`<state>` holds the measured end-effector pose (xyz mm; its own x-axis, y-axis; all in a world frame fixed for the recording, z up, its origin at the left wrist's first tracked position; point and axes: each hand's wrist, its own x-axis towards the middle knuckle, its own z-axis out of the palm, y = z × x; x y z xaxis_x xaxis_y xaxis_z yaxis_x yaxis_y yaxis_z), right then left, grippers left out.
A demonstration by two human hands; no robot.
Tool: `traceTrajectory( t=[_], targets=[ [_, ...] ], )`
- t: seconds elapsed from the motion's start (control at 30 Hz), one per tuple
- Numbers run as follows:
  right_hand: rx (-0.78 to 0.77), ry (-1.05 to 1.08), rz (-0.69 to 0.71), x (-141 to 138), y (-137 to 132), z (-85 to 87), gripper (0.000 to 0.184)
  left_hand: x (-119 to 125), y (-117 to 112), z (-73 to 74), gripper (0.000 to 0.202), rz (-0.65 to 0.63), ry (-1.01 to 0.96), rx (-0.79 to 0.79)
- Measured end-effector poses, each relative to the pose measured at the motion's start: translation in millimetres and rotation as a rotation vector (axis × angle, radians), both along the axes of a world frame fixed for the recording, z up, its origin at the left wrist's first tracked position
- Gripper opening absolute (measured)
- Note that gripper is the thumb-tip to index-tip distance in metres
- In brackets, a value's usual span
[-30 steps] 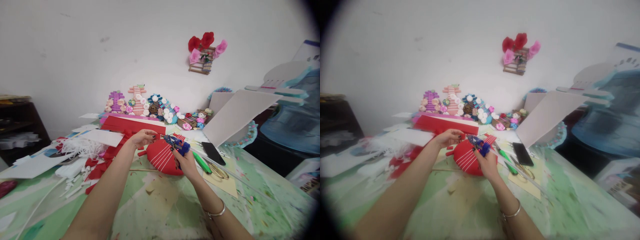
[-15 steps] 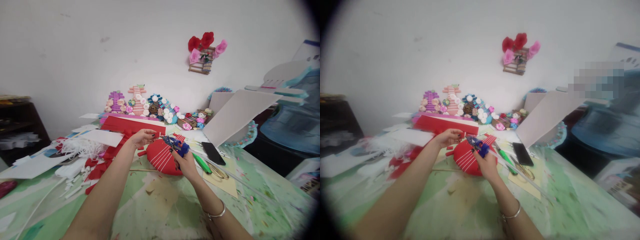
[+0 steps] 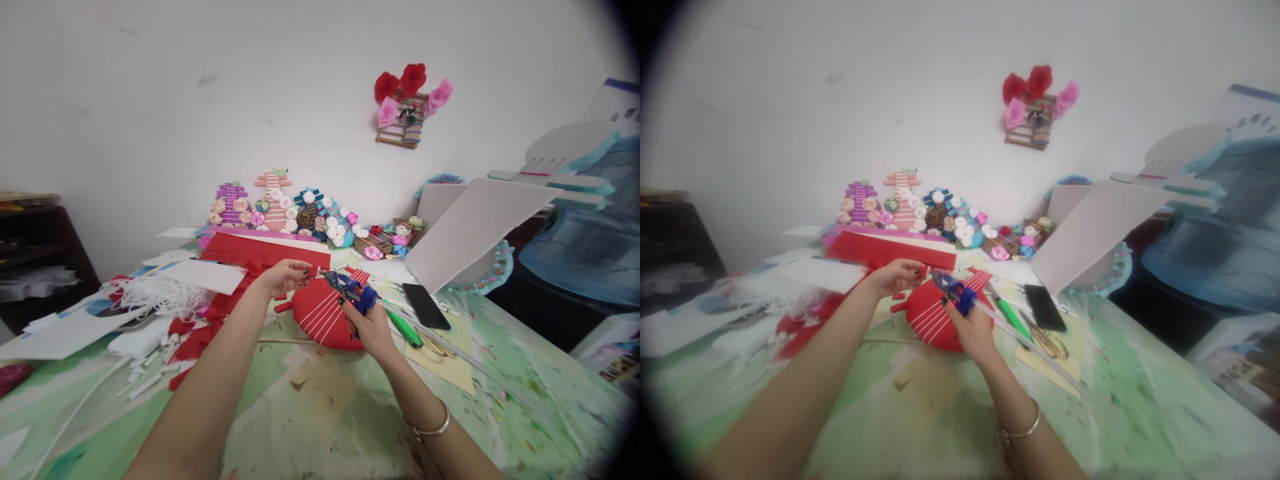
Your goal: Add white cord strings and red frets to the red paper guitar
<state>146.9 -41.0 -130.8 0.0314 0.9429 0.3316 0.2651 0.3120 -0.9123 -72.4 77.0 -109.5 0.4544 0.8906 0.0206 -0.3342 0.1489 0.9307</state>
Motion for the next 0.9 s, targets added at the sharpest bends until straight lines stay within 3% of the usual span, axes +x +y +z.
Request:
traceTrajectory(
  t=[0.27, 0.53, 0.77, 0.9],
  targets=[
    [-0.017, 0.018, -0.017, -0.7, -3.4, 7.0, 0.040, 0.5, -2.0, 0.7, 0.027, -0.040, 0.017, 0.003],
    [0.010, -0.024, -0.010, 0.1, -1.3, -0.1, 0.038, 0.1, 0.7, -1.7, 0.028, -0.017, -0.011, 0.007],
    [0.360, -0.338, -0.067, 0.0, -8.1, 11.1, 0.018, 1.0, -2.4, 0.7, 0.024, 0.000, -0.002, 0.002],
    [0.461, -0.540, -0.099, 2.1, -5.0, 6.4, 0.009, 3.2, -6.5, 6.1, 0.020, 0.016, 0.015, 0.011]
  ],
)
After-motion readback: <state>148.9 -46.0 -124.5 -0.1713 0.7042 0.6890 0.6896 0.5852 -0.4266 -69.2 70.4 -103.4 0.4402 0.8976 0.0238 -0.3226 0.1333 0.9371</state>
